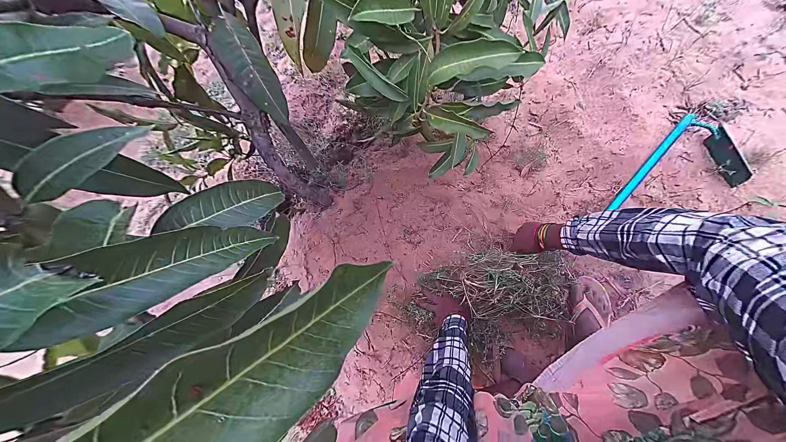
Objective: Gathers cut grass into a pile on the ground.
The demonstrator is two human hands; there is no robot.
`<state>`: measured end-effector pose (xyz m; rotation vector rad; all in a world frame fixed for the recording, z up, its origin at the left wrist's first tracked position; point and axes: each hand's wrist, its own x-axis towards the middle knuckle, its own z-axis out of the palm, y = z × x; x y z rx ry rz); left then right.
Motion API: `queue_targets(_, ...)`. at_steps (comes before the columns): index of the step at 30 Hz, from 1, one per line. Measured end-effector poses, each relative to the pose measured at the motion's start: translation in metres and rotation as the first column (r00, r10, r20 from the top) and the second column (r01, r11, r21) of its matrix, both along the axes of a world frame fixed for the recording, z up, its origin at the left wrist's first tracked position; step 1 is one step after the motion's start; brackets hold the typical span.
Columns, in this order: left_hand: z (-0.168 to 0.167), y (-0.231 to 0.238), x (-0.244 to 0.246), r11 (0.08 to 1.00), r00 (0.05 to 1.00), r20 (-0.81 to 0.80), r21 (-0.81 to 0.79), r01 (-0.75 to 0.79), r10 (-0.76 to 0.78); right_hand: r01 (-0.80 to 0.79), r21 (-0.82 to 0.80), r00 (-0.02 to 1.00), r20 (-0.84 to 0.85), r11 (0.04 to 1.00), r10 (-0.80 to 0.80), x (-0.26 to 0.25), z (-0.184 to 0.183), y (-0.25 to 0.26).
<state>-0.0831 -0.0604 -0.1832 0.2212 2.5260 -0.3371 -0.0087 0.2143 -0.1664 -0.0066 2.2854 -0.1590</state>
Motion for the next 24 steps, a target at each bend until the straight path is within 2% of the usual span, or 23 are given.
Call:
queue_targets(1, 0.002, 0.001, 0.0, 1.0, 1.0, -0.001, 0.002, 0.002, -0.002, 0.018, 0.012, 0.998, 0.068, 1.0, -0.019, 0.006, 0.001, 0.002)
queue_targets(3, 0.005, 0.002, 0.001, 1.0, 1.0, 0.005, 0.008, 0.0, 0.0, 0.188, 0.08, 0.976, 0.099, 0.979, -0.196, 0.005, 0.006, 0.013)
queue_targets(5, 0.005, 0.001, 0.001, 1.0, 1.0, 0.001, 0.0, -0.007, 0.007, 0.412, 0.09, 0.911, -0.045, 0.907, -0.409, -0.012, 0.006, 0.032)
queue_targets(7, 0.004, 0.002, 0.001, 1.0, 1.0, -0.005, -0.012, -0.004, 0.003, 0.596, 0.012, 0.783, -0.231, 0.803, -0.578, -0.034, 0.001, 0.055)
queue_targets(8, 0.004, 0.002, 0.001, 1.0, 1.0, -0.007, -0.014, 0.001, -0.001, 0.658, -0.028, 0.721, -0.264, 0.753, -0.64, -0.046, 0.0, 0.064)
queue_targets(12, 0.002, 0.003, 0.0, 1.0, 1.0, 0.0, -0.015, -0.001, 0.001, 0.831, -0.168, 0.499, -0.194, 0.53, -0.844, -0.069, -0.024, 0.077)
queue_targets(13, 0.002, 0.002, -0.001, 1.0, 1.0, 0.0, -0.014, -0.009, 0.009, 0.839, -0.152, 0.494, -0.187, 0.522, -0.849, -0.07, -0.025, 0.074)
queue_targets(19, 0.0, 0.001, 0.0, 0.999, 1.0, 0.002, 0.027, -0.018, 0.018, 0.773, -0.052, 0.615, -0.184, 0.632, -0.767, -0.036, -0.029, 0.065)
queue_targets(22, 0.001, -0.001, -0.001, 0.999, 1.0, 0.015, 0.041, -0.022, 0.022, 0.769, -0.103, 0.611, -0.172, 0.631, -0.773, -0.013, -0.039, 0.049)
queue_targets(24, 0.0, 0.0, -0.001, 0.999, 1.0, 0.016, 0.046, -0.024, 0.023, 0.807, -0.123, 0.565, -0.12, 0.577, -0.816, -0.004, -0.047, 0.035)
